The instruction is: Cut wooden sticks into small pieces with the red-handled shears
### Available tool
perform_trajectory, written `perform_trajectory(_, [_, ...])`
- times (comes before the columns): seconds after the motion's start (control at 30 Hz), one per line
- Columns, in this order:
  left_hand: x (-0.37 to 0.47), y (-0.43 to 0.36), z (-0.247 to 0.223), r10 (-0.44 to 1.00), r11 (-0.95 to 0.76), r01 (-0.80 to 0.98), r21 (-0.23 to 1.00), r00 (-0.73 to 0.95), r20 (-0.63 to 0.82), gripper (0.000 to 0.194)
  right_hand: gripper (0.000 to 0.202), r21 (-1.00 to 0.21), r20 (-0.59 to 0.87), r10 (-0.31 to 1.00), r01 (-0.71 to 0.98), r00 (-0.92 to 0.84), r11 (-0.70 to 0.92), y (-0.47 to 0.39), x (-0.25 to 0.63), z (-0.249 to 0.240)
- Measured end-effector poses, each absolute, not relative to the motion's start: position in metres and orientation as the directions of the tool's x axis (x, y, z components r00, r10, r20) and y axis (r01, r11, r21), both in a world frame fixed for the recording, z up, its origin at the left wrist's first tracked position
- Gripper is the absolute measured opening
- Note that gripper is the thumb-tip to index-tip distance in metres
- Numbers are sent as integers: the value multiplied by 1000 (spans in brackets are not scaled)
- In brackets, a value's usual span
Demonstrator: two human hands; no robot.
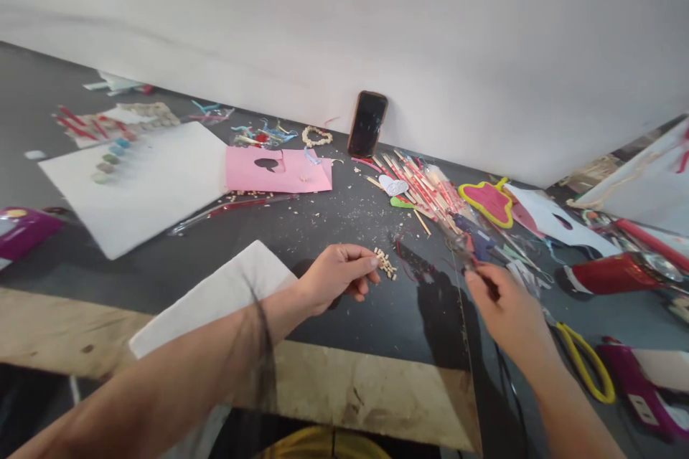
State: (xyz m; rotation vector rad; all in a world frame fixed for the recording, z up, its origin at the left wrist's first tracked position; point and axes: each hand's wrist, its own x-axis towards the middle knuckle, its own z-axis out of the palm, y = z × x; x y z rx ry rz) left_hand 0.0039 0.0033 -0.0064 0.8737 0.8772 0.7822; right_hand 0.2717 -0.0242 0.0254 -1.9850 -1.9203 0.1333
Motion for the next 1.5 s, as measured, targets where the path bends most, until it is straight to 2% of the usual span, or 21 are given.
perform_trajectory(0.07, [3, 4, -5, 859, 418, -232, 878, 416, -298, 27, 30, -678, 81, 973, 727, 217, -106, -26, 267, 37])
perform_trajectory(0.1, [3, 4, -4, 865, 411, -246, 878, 411, -289, 27, 29, -794, 23, 974, 597, 225, -119, -27, 264, 41])
perform_trajectory(0.17, [1, 5, -3, 877, 392, -275, 878, 399, -267, 25, 27, -906, -51, 985, 407, 166, -115, -25, 254, 44])
perform_trajectory(0.23, [-1, 7, -2, 897, 364, -308, 879, 372, -241, 24, 25, -910, -67, 994, 404, 86, -96, -22, 243, 42])
perform_trajectory(0.33, [-4, 11, -2, 927, 318, -344, 883, 309, -213, 23, 30, -833, -34, 999, 554, -37, -8, -17, 229, 32])
perform_trajectory(0.43, [-6, 14, -1, 941, 299, -359, 884, 263, -212, 22, 38, -703, 31, 983, 695, -182, 151, -16, 224, 18])
perform_trajectory(0.57, [-6, 14, -1, 953, 272, -343, 899, 226, -202, 22, 42, -404, 159, 926, 833, -342, 377, -19, 233, 0])
perform_trajectory(0.67, [-6, 14, -2, 956, 265, -317, 911, 213, -204, 22, 44, -206, 167, 899, 878, -404, 433, -22, 237, -7])
perform_trajectory(0.8, [-5, 15, -3, 952, 280, -290, 915, 205, -226, 23, 42, -54, 182, 883, 893, -432, 448, -24, 234, -6])
perform_trajectory(1.0, [-2, 13, -3, 955, 256, -253, 933, 218, -202, 22, 44, 42, 139, 875, 886, -463, 462, -26, 227, -3])
perform_trajectory(1.5, [-3, 11, -2, 933, 271, -136, 953, 281, -225, 21, 37, 108, 167, 858, 874, -485, 473, -26, 221, 0])
